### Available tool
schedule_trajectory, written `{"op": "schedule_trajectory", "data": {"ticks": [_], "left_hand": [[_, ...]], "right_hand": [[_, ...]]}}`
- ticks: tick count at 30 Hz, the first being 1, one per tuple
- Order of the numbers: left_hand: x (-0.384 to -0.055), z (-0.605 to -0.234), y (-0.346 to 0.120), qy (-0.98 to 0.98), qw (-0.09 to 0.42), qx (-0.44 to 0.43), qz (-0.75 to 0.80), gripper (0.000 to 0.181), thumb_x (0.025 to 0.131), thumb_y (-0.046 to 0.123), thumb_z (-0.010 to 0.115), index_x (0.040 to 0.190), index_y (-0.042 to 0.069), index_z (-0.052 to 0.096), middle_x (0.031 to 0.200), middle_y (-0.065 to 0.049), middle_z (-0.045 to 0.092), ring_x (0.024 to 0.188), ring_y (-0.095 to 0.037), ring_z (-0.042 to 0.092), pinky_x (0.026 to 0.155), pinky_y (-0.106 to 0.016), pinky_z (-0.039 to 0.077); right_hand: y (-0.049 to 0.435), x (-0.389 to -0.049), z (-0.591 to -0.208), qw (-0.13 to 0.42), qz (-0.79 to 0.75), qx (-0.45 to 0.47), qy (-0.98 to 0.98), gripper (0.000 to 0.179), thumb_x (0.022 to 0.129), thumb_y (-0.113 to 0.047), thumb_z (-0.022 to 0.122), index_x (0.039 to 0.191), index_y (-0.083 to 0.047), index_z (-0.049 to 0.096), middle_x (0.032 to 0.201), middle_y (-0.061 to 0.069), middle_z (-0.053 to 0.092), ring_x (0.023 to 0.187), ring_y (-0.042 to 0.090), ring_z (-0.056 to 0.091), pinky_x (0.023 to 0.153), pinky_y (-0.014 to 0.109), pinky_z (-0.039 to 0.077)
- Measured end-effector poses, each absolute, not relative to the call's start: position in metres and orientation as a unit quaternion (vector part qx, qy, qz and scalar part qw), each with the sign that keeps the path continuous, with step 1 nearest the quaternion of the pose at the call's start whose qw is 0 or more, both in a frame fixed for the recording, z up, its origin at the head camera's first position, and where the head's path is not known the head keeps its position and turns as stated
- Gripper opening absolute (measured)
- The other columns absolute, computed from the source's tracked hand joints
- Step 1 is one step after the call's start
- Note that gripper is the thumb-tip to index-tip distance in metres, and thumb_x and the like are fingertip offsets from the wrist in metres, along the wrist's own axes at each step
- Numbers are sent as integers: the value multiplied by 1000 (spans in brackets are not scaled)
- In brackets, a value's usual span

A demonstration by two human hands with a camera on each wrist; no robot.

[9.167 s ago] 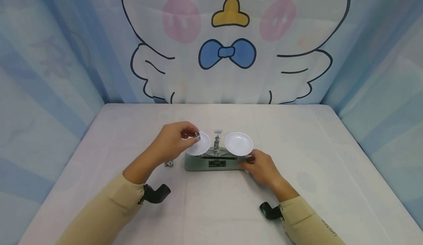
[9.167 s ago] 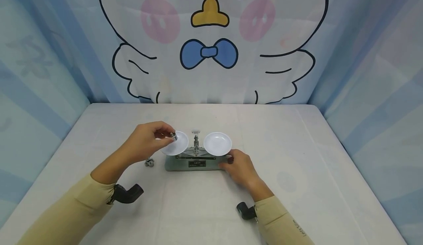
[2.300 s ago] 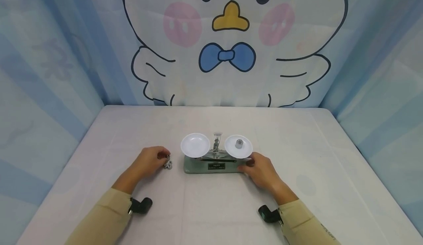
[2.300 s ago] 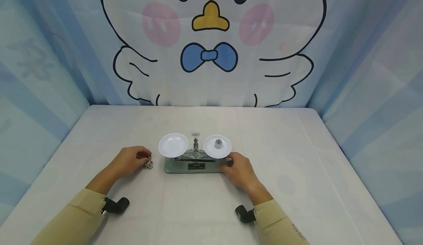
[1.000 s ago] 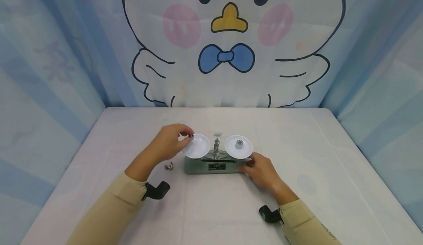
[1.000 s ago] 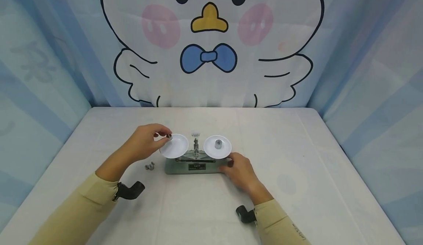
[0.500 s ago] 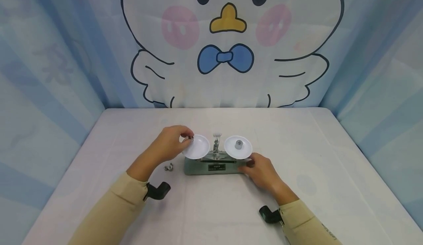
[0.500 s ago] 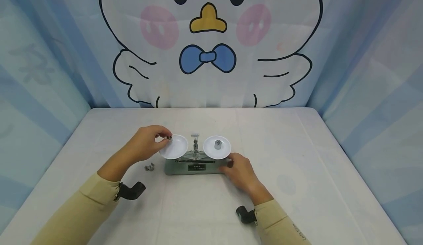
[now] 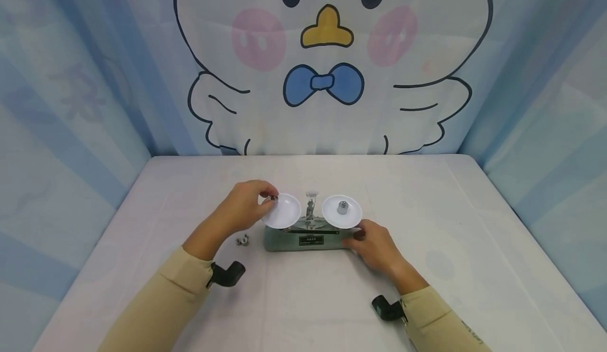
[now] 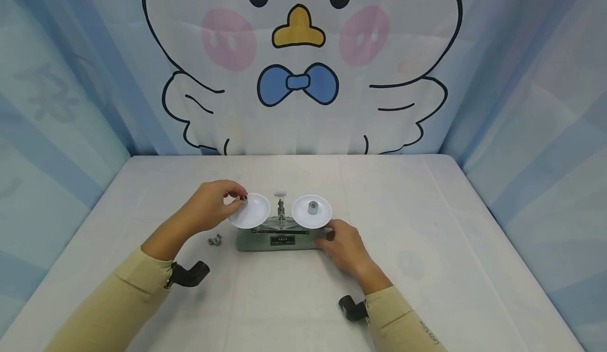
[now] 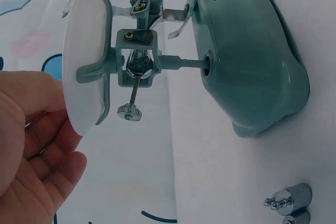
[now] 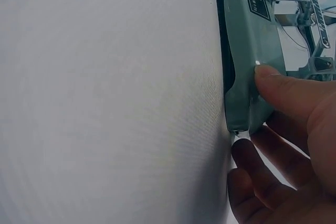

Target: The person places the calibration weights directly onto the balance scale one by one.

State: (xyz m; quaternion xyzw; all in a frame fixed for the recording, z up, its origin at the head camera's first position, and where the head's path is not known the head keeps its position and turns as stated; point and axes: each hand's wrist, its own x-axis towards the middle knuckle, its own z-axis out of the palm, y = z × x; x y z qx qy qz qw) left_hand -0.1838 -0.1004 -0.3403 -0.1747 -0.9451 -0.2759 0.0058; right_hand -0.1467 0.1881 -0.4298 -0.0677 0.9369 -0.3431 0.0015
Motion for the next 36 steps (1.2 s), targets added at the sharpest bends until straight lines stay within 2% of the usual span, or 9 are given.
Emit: {"op": "schedule_trajectory", "data": {"ticks": [23,36], "left_hand": [[-185,-341,-102,-944,9,-172,-282,18,82,15,64,100,12,63,101,-3,60,95,-21,56,78,-33,49],[-179,-340,-129,-949,20,-152,-276,22,83,16,63,105,11,62,102,-3,61,97,-21,54,84,-37,46]], "right_hand": [[188,-147,-430,2,-343,-66,937,47,74,-25,71,115,-6,56,109,9,60,97,25,58,81,43,46],[188,-147,-430,3,-344,-67,936,47,74,-26,71,115,-7,56,109,9,60,97,25,58,82,42,46]]}}
